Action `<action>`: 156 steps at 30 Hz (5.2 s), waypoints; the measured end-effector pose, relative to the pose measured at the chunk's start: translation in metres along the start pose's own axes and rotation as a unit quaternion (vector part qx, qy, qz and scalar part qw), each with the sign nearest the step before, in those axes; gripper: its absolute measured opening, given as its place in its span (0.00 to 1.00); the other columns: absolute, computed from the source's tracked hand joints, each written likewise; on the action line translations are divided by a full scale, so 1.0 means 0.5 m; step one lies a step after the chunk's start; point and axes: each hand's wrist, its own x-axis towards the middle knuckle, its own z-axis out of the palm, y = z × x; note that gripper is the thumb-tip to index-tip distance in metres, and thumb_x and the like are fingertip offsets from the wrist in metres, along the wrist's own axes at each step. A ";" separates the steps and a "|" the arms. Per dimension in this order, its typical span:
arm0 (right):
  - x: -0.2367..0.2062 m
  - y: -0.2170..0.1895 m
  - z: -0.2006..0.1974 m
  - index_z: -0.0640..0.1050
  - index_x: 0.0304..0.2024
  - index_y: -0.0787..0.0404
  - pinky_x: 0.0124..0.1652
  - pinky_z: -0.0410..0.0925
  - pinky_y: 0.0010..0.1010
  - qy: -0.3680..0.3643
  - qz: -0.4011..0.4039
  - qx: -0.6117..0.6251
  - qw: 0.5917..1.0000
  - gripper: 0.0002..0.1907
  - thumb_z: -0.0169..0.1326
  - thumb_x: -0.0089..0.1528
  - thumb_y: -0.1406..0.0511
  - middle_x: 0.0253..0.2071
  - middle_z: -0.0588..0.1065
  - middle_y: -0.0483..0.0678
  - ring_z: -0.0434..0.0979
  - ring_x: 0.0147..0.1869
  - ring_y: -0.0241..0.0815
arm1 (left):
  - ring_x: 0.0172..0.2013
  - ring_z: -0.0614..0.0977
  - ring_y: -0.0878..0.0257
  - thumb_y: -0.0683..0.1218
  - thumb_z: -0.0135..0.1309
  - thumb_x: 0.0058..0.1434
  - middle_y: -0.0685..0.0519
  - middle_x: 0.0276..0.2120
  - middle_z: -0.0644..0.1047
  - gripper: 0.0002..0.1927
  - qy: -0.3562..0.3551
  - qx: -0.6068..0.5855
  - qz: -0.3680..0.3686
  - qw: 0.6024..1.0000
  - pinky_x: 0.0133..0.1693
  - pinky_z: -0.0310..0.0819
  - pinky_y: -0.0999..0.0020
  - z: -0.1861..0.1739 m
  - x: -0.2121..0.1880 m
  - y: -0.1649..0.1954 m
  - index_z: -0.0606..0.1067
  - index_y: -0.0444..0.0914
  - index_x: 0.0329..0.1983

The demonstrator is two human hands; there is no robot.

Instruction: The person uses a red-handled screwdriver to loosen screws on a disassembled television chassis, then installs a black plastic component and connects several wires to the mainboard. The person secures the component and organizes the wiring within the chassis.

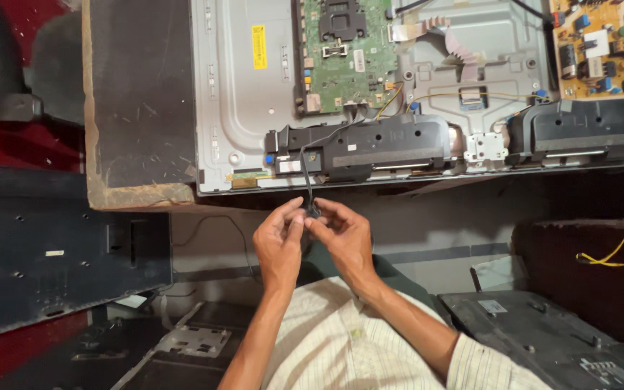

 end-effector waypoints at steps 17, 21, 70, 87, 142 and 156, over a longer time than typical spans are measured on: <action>-0.008 -0.027 0.028 0.78 0.54 0.65 0.35 0.74 0.25 -0.064 0.058 0.145 0.986 0.17 0.48 0.70 0.61 0.41 0.81 0.48 0.79 0.38 0.34 | 0.39 0.84 0.65 0.32 0.54 0.59 0.47 0.47 0.82 0.21 -0.065 -0.007 0.066 0.996 0.43 0.78 0.73 -0.043 0.030 0.066 0.76 0.31 0.57; -0.006 -0.010 0.083 0.79 0.49 0.66 0.34 0.73 0.26 -0.047 0.061 0.151 0.985 0.16 0.48 0.70 0.61 0.38 0.81 0.47 0.79 0.36 0.35 | 0.38 0.84 0.65 0.34 0.57 0.59 0.46 0.47 0.83 0.19 -0.095 0.023 0.063 0.993 0.41 0.79 0.71 -0.076 0.067 0.097 0.78 0.31 0.55; 0.254 -0.257 0.068 0.84 0.42 0.63 0.52 0.69 0.40 0.036 -0.359 -0.590 0.722 0.11 0.56 0.60 0.77 0.44 0.81 0.49 0.74 0.51 0.53 | 0.36 0.84 0.52 0.36 0.59 0.51 0.46 0.33 0.82 0.10 -0.222 0.238 0.276 0.905 0.41 0.79 0.61 -0.109 0.400 0.251 0.83 0.35 0.37; 0.299 -0.293 0.044 0.83 0.36 0.61 0.46 0.71 0.39 -0.074 -0.344 -0.617 0.704 0.12 0.58 0.52 0.77 0.38 0.79 0.46 0.73 0.47 0.51 | 0.39 0.79 0.50 0.37 0.59 0.55 0.49 0.33 0.80 0.06 -0.249 0.293 0.444 0.809 0.43 0.74 0.55 -0.060 0.420 0.254 0.82 0.36 0.36; 0.359 -0.284 0.057 0.83 0.34 0.58 0.49 0.66 0.43 -0.132 -0.310 -0.608 0.719 0.06 0.64 0.54 0.69 0.39 0.76 0.46 0.71 0.48 0.52 | 0.35 0.79 0.43 0.36 0.55 0.53 0.43 0.28 0.77 0.04 -0.288 0.324 0.361 0.826 0.40 0.73 0.49 -0.010 0.462 0.216 0.79 0.32 0.28; 0.375 -0.295 0.085 0.85 0.30 0.61 0.36 0.71 0.41 -0.041 -0.170 -0.554 0.814 0.08 0.66 0.49 0.65 0.30 0.80 0.51 0.80 0.33 0.51 | 0.33 0.81 0.41 0.36 0.56 0.52 0.40 0.28 0.79 0.04 -0.233 0.317 0.300 0.869 0.37 0.75 0.49 0.000 0.449 0.229 0.81 0.32 0.28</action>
